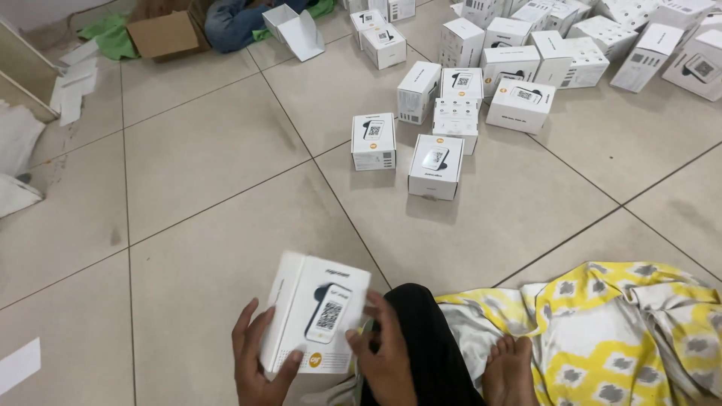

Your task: The person packs electronic components and cables into individual product boxes.

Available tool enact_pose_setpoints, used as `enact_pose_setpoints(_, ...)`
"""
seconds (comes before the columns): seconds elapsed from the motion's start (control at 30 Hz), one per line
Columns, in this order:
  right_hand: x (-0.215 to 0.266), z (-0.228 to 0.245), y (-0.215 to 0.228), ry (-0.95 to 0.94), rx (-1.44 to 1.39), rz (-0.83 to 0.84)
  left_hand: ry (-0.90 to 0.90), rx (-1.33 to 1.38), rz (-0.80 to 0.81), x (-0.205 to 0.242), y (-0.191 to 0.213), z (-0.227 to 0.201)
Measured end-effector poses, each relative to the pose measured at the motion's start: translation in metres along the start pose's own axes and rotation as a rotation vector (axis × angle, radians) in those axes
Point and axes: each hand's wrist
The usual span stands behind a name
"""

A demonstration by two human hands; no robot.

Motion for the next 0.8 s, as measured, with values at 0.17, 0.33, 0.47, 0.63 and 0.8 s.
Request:
enact_pose_setpoints(0.17, 0.048, 0.040, 0.125, 0.363, -0.093, -0.073, -0.215, 0.387, 0.258, -0.052, -0.034, -0.096)
enact_pose_setpoints(0.33, 0.075, -0.026, 0.224, 0.194, -0.155, -0.025, -0.202, 0.517, 0.565, -0.093, -0.123, -0.161)
enact_pose_setpoints(0.47, 0.121, -0.052, 0.246, 0.141, -0.414, -0.373, -0.170, 0.491, 0.819, -0.105, -0.216, -0.187)
enact_pose_setpoints(0.63, 0.175, -0.123, 0.266, 0.142, -0.604, -0.704, -0.355, 0.189, 0.852, -0.031, -0.326, -0.176)
enact_pose_setpoints(0.8, 0.189, -0.158, 0.277, 0.101, -0.807, -0.908, -0.736, -0.160, 0.855, 0.058, -0.370, -0.164)
Point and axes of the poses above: each hand's wrist, its own x-axis away from the middle knuckle, its own y-axis out of the back of the hand, z = x × y, and after that the axes turned 11 degrees about z, right-handed
